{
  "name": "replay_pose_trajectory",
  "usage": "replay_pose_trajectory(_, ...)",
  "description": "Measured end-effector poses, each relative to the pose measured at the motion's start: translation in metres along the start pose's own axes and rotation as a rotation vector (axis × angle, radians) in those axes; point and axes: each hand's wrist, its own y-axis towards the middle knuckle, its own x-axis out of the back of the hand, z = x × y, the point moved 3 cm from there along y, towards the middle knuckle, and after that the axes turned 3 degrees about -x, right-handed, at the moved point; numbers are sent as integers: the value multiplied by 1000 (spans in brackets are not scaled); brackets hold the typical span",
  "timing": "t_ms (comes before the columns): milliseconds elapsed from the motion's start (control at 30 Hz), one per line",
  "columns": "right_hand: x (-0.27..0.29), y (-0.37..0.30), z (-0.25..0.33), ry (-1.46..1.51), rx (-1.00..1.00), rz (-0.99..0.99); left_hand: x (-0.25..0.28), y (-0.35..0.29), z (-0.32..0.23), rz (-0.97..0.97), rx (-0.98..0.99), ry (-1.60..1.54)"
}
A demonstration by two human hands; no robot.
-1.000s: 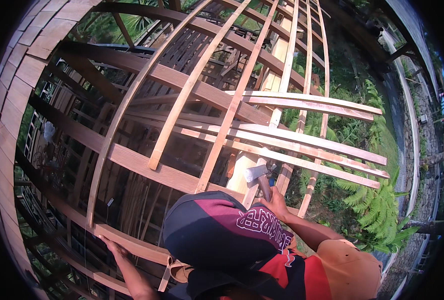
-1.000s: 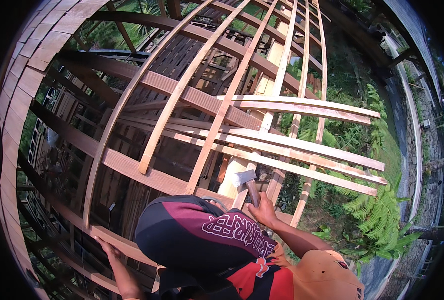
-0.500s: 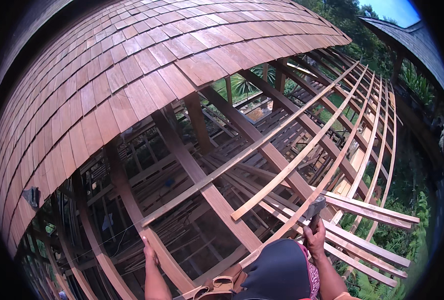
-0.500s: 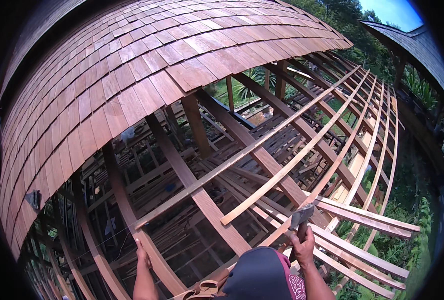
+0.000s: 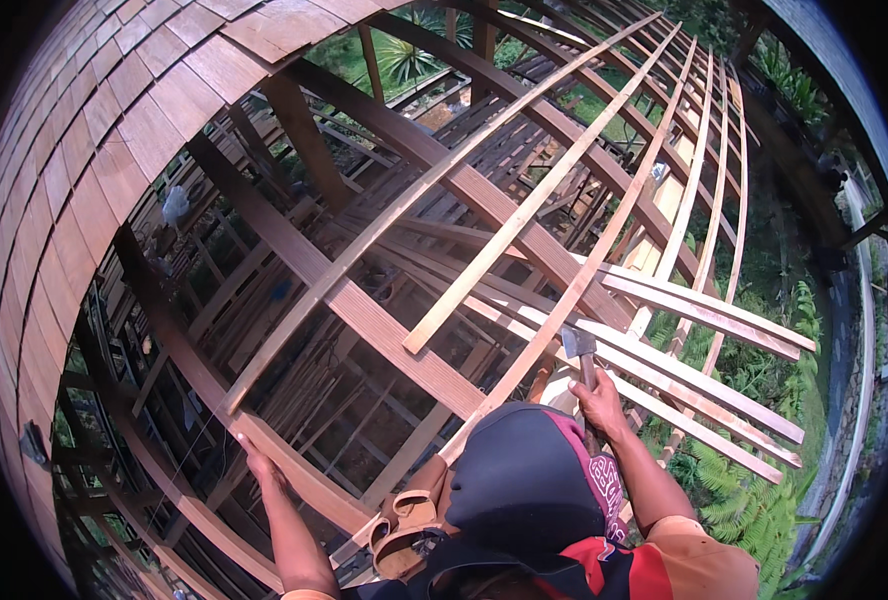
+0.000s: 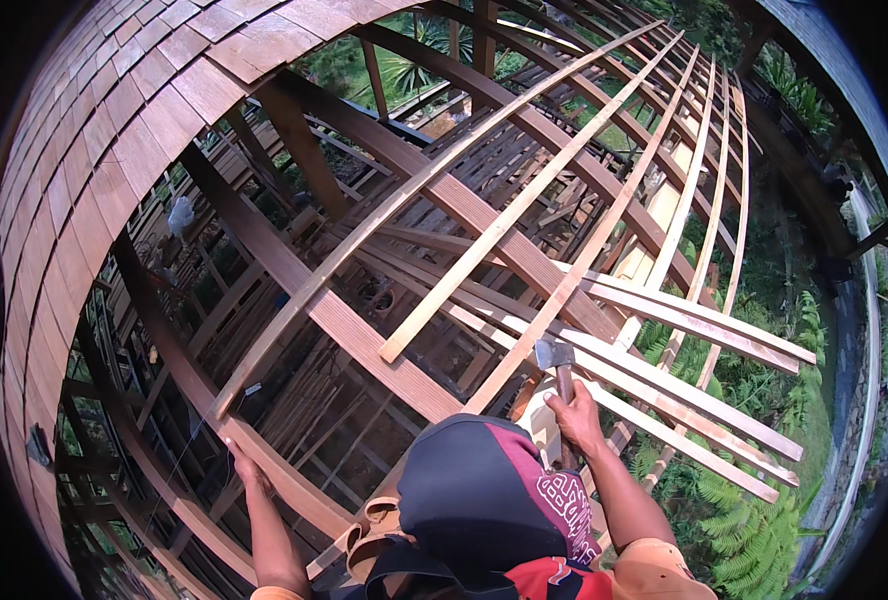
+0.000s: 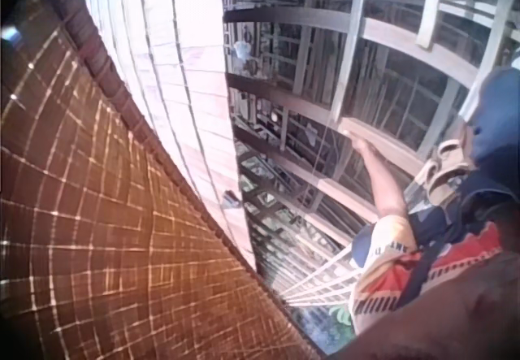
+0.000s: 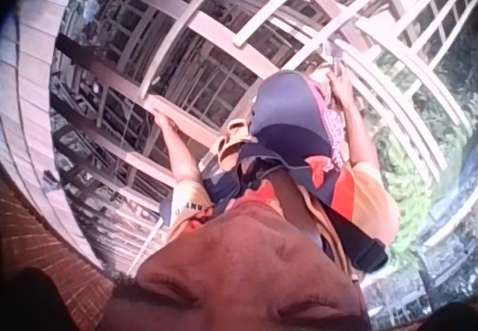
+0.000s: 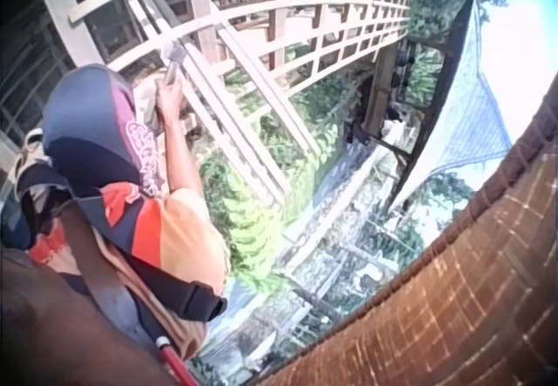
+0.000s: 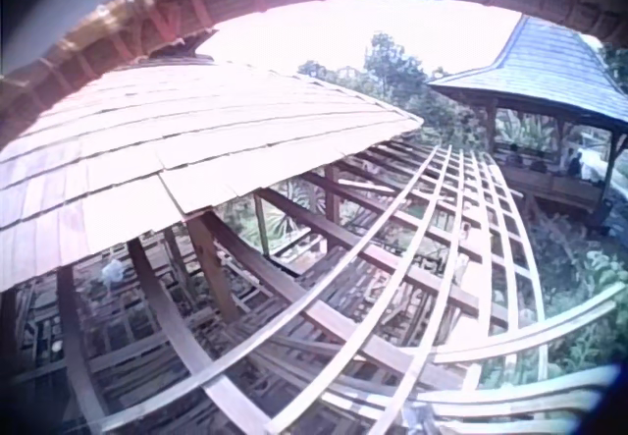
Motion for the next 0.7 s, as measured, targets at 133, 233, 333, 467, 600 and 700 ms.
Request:
replay_pose_trajectory(133,-31,-13,-66,77,-70,34,-2,-16,-5,4,22,12)
replay_pose_trajectory(233,-59,-12,-44,164,23,59,27,3,-16,53,18,482)
replay_pose_trajectory(333,-80,-35,52,136,239,54,32,-37,-124,357,466,1191)
replay_pose_trajectory(467,-98,18,140,302,444,450,40,-68,-242,474,-333,1960)
replay_pose_trajectory(600,-161,-14,270,488,618,790,58,-162,-290,680,-654,1108)
replay_pose_trajectory(700,-224,-98,362,451,743,951,63,-219,-259,835,-695,613)
